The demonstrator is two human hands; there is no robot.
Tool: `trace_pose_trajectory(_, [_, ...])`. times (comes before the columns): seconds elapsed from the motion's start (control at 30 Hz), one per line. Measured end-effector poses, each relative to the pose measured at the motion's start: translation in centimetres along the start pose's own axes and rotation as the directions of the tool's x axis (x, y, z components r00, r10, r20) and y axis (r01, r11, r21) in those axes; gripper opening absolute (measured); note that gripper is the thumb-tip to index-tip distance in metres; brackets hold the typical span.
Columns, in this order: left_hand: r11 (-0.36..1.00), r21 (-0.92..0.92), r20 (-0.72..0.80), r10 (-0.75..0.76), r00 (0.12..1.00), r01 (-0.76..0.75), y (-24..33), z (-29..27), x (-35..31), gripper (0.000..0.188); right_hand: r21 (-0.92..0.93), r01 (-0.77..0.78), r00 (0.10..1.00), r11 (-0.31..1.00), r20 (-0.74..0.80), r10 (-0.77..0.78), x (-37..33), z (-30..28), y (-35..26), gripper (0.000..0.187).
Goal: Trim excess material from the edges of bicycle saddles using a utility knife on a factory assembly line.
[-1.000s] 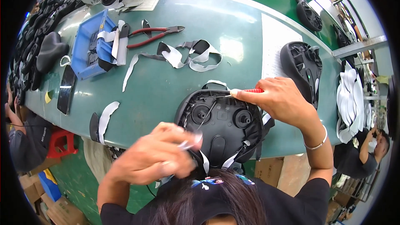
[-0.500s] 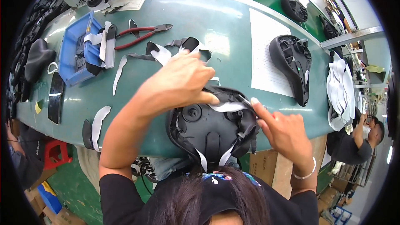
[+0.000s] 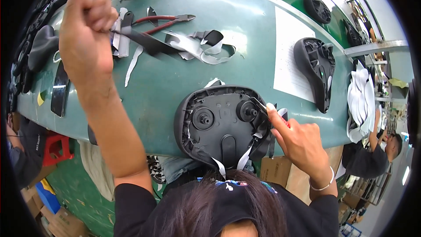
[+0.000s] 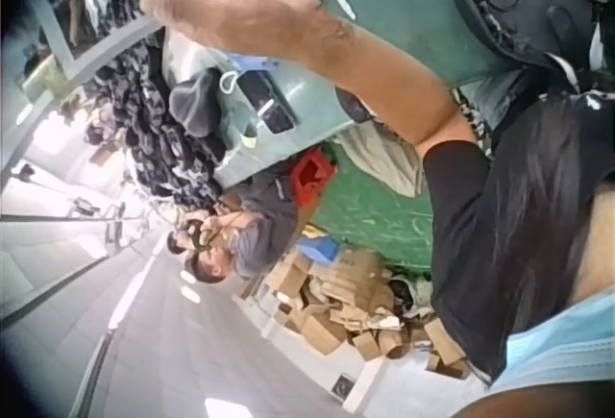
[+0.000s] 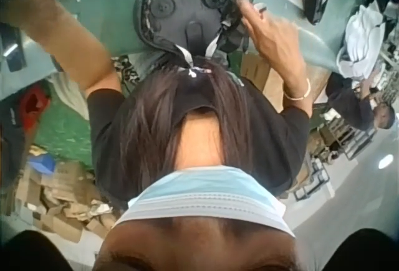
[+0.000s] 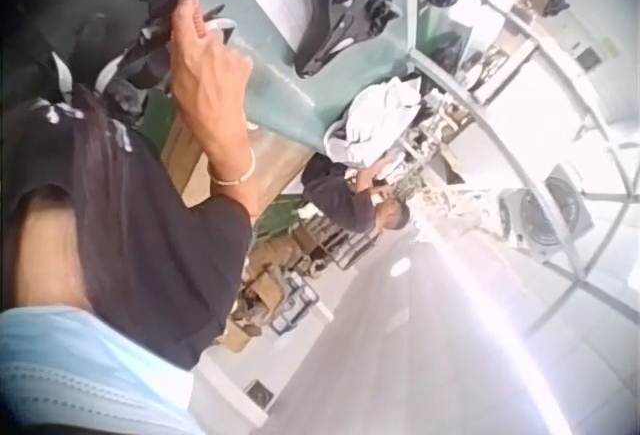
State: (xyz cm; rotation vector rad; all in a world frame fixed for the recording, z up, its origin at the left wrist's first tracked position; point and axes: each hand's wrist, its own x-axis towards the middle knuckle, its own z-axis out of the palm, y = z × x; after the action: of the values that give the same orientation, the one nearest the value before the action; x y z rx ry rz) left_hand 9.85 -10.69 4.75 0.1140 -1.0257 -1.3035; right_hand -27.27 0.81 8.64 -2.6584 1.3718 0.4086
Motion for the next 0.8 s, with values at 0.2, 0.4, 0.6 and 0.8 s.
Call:
trace_pose_trajectory(0.2, [0.061,0.973,-0.18,-0.397,0.9,0.221,-6.1,6.5,-5.9,0.039,0.041,0.037,0.999,0.998,0.032,-0.039,0.7,-0.9,1.8,0.058])
trace_pose_trajectory(0.4, [0.1,0.989,-0.022,-0.633,0.774,0.11,-10.3,7.1,-6.5,0.029,-0.155,0.092,0.993,0.984,0.089,-0.079,-1.3,-0.6,-0.1,0.061])
trace_pose_trajectory(0.6, [-0.038,0.998,-0.07,-0.588,0.806,0.059,-9.3,9.3,-6.8,0.023,0.052,-0.202,0.971,0.978,0.137,0.194,-6.3,0.9,-2.7,0.061])
trace_pose_trajectory(0.8, [-0.159,0.982,-0.172,-0.564,0.808,0.098,-7.9,9.9,-6.6,0.021,0.608,-0.082,0.905,0.789,-0.286,0.315,-0.9,3.5,-1.3,0.071])
